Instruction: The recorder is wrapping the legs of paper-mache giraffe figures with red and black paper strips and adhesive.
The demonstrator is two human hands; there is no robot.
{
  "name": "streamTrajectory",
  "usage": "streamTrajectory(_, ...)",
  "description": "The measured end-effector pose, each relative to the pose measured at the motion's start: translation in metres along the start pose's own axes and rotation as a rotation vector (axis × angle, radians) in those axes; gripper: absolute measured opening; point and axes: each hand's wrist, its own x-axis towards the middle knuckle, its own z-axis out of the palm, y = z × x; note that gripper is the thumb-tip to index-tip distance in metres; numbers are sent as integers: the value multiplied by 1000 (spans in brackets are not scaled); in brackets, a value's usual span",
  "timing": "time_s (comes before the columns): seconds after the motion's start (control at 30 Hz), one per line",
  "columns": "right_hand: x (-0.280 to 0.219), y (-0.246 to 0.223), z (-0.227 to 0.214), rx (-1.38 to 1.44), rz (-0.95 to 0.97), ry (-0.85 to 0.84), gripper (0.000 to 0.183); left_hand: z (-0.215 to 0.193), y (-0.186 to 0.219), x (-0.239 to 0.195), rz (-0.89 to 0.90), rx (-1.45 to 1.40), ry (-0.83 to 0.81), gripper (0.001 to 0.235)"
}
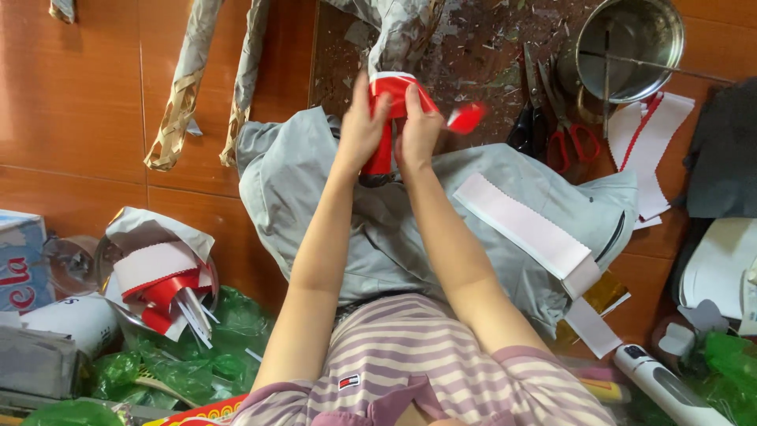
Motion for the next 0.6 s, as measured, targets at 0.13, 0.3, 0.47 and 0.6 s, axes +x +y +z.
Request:
streamTrajectory(0.13,14,17,-17,-221,-301,125,27,-2,13,-4,-195,-145,-166,67)
streamTrajectory(0.3,26,29,-33,57,-86,175,12,3,5,-2,-207,-101,-125,74)
streamTrajectory(0.47,12,-1,-69,-61,175,58,11,13,-12,-3,-194,-28,-81,76)
streamTrajectory(0.6,-23,-50,-21,-562,-228,66,25,13,-3,0,-226,90,-69,88)
